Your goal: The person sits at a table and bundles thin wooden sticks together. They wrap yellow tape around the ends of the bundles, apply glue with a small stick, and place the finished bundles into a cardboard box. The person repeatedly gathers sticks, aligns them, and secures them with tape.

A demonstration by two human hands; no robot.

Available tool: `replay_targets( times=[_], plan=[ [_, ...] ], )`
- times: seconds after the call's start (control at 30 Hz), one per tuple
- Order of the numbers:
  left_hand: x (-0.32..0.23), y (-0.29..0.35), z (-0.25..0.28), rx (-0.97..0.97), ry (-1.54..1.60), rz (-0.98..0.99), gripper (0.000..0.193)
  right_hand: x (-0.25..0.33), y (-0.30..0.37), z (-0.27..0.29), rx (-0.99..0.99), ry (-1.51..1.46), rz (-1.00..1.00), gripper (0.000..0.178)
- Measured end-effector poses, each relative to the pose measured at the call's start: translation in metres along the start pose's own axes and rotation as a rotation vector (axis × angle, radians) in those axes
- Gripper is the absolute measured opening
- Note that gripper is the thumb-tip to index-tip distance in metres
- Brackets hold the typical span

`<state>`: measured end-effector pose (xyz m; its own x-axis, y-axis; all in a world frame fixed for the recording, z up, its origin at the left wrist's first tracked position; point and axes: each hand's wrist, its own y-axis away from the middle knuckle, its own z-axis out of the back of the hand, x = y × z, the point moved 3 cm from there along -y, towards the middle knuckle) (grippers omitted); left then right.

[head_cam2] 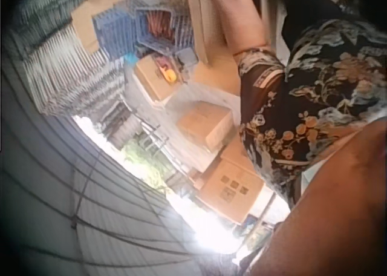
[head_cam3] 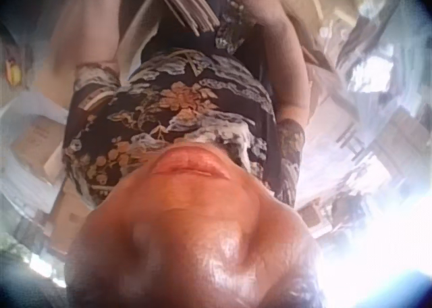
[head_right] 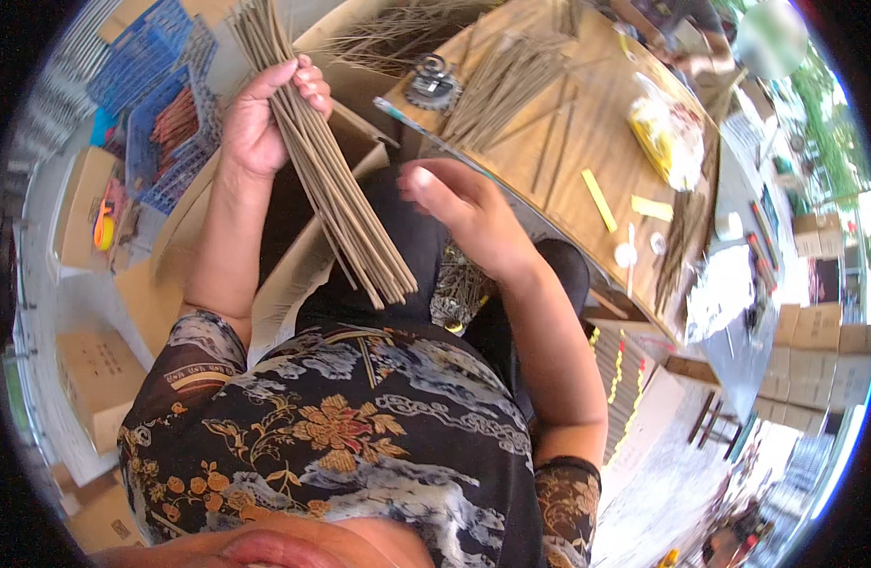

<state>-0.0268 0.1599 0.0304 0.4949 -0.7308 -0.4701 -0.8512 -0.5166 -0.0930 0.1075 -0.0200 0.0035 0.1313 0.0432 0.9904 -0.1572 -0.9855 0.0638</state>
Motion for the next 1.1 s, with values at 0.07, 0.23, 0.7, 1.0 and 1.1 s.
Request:
replay_targets(
  times=[0.07,0.23,0.7,1.0,1.1],
  plan=[
    [0.033,-0.005,-0.011,-0.005,0.033,0.046,0.011,-0.009,0.000,-0.006,0.214,-0.266,-0.138,0.054],
    [0.076,-0.015,-0.016,-0.013,-0.003,0.058,0.012,-0.016,0.034,-0.020,0.417,-0.570,-0.390,0.051],
    [0.102,-0.031,-0.035,0.119,0.045,-0.005,0.039,-0.021,0.088,0.016,0.198,-0.437,-0.326,0.024],
    [0.106,-0.053,0.018,0.150,0.167,-0.007,0.040,-0.031,0.102,0.021,0.233,-0.571,-0.358,0.025],
    [0.109,-0.041,-0.007,-0.063,0.156,-0.112,0.038,-0.036,0.105,0.024,0.227,-0.667,-0.359,0.026]
  ],
)
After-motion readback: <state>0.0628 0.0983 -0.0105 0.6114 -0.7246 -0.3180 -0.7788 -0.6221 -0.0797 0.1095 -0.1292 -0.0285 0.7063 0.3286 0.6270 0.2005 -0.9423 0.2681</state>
